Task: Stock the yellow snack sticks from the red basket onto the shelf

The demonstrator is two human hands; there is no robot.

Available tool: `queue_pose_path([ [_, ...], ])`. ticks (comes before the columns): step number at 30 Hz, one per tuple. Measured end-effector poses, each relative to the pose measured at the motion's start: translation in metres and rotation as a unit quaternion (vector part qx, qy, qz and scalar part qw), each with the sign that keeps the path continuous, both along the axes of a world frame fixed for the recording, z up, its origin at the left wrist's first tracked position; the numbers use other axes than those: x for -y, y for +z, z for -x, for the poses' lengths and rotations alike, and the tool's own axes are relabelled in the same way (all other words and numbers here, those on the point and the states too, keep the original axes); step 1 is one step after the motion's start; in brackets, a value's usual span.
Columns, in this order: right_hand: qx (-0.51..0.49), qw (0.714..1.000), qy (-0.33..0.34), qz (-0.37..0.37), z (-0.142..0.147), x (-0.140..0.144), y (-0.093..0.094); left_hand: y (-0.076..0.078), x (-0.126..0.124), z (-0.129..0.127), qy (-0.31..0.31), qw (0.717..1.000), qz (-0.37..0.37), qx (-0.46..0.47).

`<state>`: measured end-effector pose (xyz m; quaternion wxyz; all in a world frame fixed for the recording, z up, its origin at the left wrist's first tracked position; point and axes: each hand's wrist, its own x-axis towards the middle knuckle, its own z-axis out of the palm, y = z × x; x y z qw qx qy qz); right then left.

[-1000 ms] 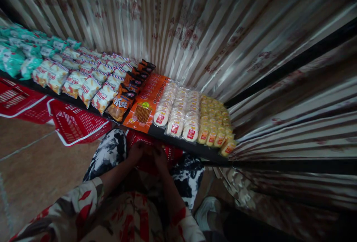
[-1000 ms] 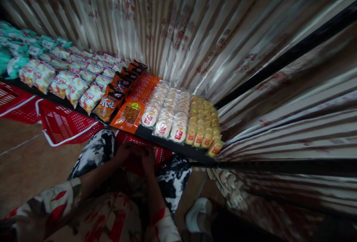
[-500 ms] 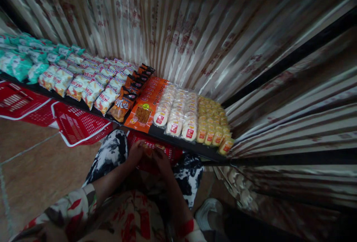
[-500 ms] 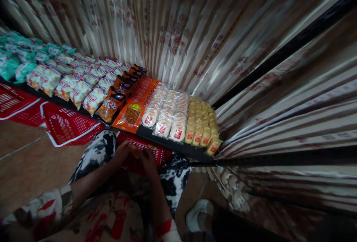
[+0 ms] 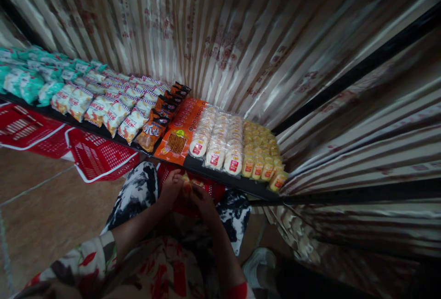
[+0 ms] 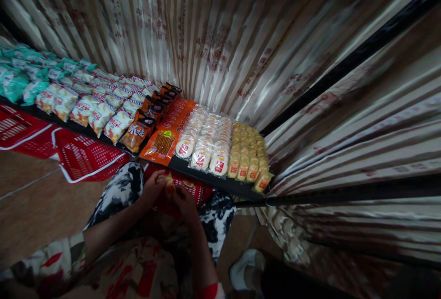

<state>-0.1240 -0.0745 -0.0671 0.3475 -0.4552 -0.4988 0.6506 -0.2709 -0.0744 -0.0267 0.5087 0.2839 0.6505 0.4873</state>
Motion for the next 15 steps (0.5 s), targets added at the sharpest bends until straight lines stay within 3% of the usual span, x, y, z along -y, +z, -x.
queue_pose_path([
  [9,-0.030,0.997,-0.076,0.014,-0.005,0.001,0.018,0.020,-0.005,-0.015,-0.001,1.000,-0.008,0.016],
  [15,-0.028,0.994,-0.103,0.016,-0.008,0.003,0.012,0.011,-0.007,-0.025,-0.016,0.999,-0.023,0.031],
])
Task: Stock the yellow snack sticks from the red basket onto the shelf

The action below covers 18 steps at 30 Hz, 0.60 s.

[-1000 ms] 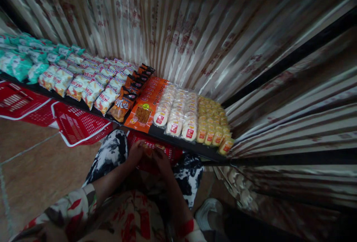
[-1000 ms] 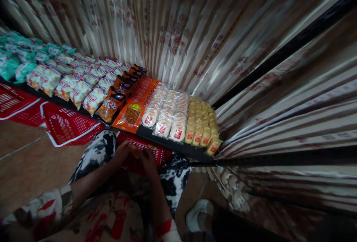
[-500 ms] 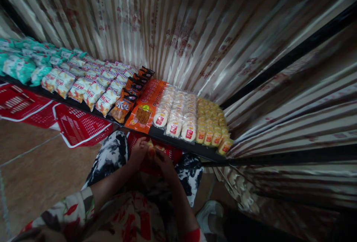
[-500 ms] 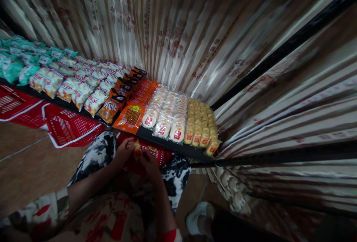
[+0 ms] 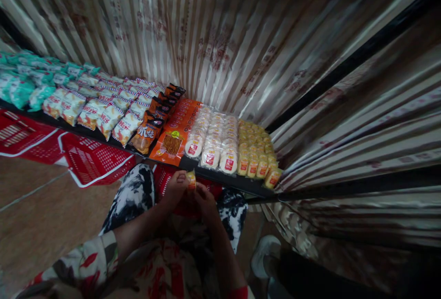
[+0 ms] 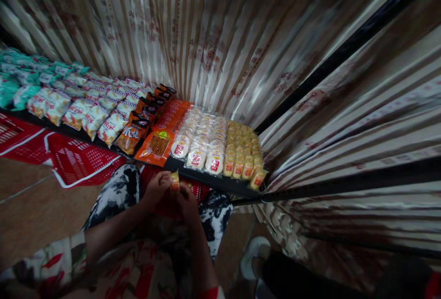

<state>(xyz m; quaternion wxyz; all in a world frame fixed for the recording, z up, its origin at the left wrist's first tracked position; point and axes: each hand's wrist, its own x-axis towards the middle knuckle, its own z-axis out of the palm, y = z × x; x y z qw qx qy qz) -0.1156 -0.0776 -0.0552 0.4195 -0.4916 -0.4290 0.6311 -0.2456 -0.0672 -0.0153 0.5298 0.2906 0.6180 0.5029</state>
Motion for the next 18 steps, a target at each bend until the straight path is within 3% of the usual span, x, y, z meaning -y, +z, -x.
queue_pose_path([
  [4,-0.037,0.999,-0.012,0.002,-0.001,0.000,0.004,-0.011,0.001,-0.006,-0.036,0.999,-0.013,-0.032],
  [8,-0.034,0.999,-0.028,-0.022,-0.005,-0.003,0.008,-0.011,0.002,-0.012,-0.084,0.994,-0.024,-0.072],
  [13,0.086,0.990,-0.059,-0.092,-0.022,-0.010,0.002,-0.003,-0.004,-0.025,-0.122,0.987,-0.063,-0.088],
  [18,0.236,0.951,-0.116,-0.164,-0.040,-0.016,0.011,0.002,-0.015,-0.044,-0.132,0.980,-0.094,-0.116],
])
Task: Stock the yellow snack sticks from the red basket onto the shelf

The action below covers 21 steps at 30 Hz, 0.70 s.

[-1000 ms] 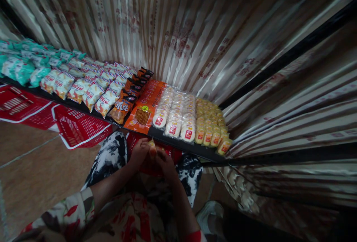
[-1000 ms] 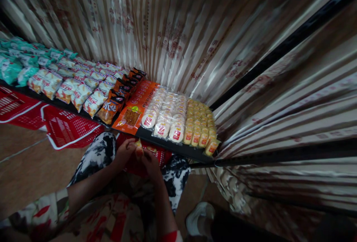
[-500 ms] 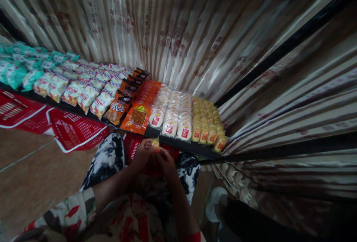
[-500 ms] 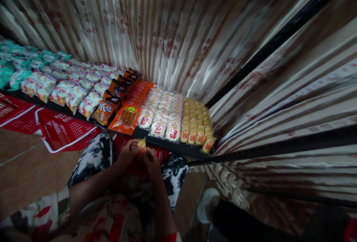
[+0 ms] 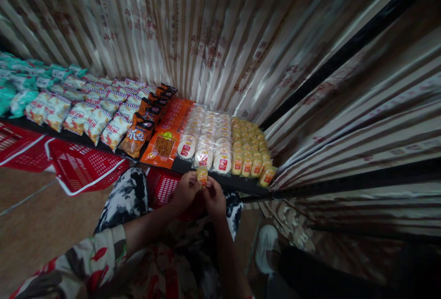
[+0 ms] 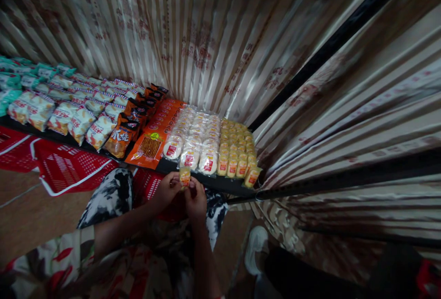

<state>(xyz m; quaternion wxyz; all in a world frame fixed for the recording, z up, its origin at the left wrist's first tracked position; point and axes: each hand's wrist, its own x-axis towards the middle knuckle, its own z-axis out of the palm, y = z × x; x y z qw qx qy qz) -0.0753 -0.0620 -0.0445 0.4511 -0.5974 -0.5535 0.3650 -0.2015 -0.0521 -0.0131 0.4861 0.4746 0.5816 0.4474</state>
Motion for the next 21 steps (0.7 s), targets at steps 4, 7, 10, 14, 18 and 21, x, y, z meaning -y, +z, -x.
queue_pose_path([
  [4,0.041,0.998,-0.042,-0.014,-0.012,-0.003,0.012,0.003,-0.009,-0.018,0.013,0.999,-0.033,-0.020],
  [7,0.057,0.996,-0.065,-0.025,-0.020,-0.004,0.022,0.006,-0.015,-0.033,-0.001,0.999,-0.045,-0.024],
  [10,0.074,0.993,-0.090,-0.031,-0.029,-0.005,0.031,0.009,-0.021,-0.046,-0.024,0.998,-0.056,-0.021],
  [14,0.097,0.987,-0.124,-0.037,-0.041,-0.004,0.038,0.012,-0.026,-0.066,-0.045,0.996,-0.068,-0.035],
  [18,0.119,0.979,-0.162,-0.043,-0.054,-0.001,0.036,0.016,-0.031,-0.087,-0.068,0.994,-0.074,-0.049],
  [21,0.149,0.969,-0.190,-0.055,-0.066,0.001,0.031,0.019,-0.035,-0.104,-0.089,0.991,-0.068,-0.068],
])
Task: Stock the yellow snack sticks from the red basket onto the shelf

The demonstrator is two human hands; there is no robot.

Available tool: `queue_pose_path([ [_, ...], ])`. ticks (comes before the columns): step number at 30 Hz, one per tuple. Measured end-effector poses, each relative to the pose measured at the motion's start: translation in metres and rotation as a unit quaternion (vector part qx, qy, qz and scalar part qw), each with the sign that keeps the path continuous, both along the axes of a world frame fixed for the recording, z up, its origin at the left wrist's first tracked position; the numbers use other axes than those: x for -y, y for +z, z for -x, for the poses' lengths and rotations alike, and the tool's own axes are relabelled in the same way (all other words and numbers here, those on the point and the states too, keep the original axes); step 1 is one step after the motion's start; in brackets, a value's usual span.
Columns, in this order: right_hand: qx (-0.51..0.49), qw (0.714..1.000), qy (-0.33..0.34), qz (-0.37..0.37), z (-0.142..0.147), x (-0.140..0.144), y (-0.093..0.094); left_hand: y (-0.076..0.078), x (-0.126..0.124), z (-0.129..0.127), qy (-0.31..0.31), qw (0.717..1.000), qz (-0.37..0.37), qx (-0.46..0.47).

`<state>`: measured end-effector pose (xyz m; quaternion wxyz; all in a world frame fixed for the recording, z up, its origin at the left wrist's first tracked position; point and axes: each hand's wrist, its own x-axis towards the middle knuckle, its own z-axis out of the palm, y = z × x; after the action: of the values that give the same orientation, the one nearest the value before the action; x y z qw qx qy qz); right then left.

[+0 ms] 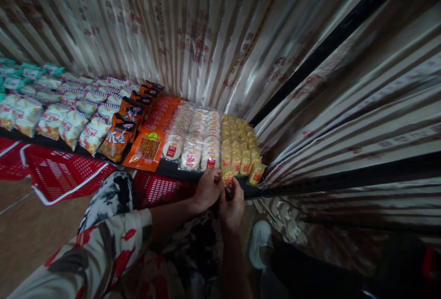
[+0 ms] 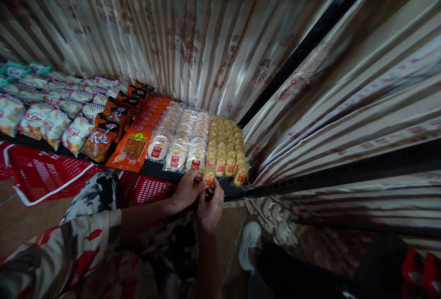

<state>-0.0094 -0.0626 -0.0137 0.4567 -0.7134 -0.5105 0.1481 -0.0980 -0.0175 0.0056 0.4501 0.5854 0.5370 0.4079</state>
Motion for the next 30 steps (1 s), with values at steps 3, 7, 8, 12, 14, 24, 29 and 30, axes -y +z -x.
queue_pose_path([
  [3,0.038,0.999,-0.013,-0.008,-0.014,0.000,-0.007,-0.002,-0.002,-0.017,-0.017,1.000,-0.002,-0.018],
  [7,0.057,0.997,-0.050,-0.029,-0.030,-0.003,-0.017,-0.008,-0.004,-0.038,-0.034,0.999,-0.012,-0.030],
  [8,0.057,0.996,-0.061,-0.031,-0.033,-0.005,-0.019,-0.010,-0.004,-0.042,-0.038,0.998,-0.019,-0.037],
  [12,0.059,0.993,-0.096,-0.022,-0.044,-0.011,-0.025,-0.011,-0.005,-0.051,-0.057,0.996,-0.045,-0.056],
  [14,0.054,0.992,-0.114,-0.019,-0.048,-0.015,-0.027,-0.009,-0.004,-0.051,-0.076,0.992,-0.062,-0.075],
  [24,0.094,0.984,-0.148,-0.031,-0.051,-0.030,-0.026,-0.009,-0.015,-0.036,-0.234,0.878,-0.329,-0.259],
  [29,0.119,0.979,-0.162,-0.039,-0.052,-0.034,-0.031,-0.025,-0.025,-0.034,-0.268,0.820,-0.392,-0.320],
  [30,0.121,0.978,-0.163,-0.041,-0.053,-0.034,-0.031,-0.028,-0.026,-0.034,-0.270,0.816,-0.393,-0.327],
])
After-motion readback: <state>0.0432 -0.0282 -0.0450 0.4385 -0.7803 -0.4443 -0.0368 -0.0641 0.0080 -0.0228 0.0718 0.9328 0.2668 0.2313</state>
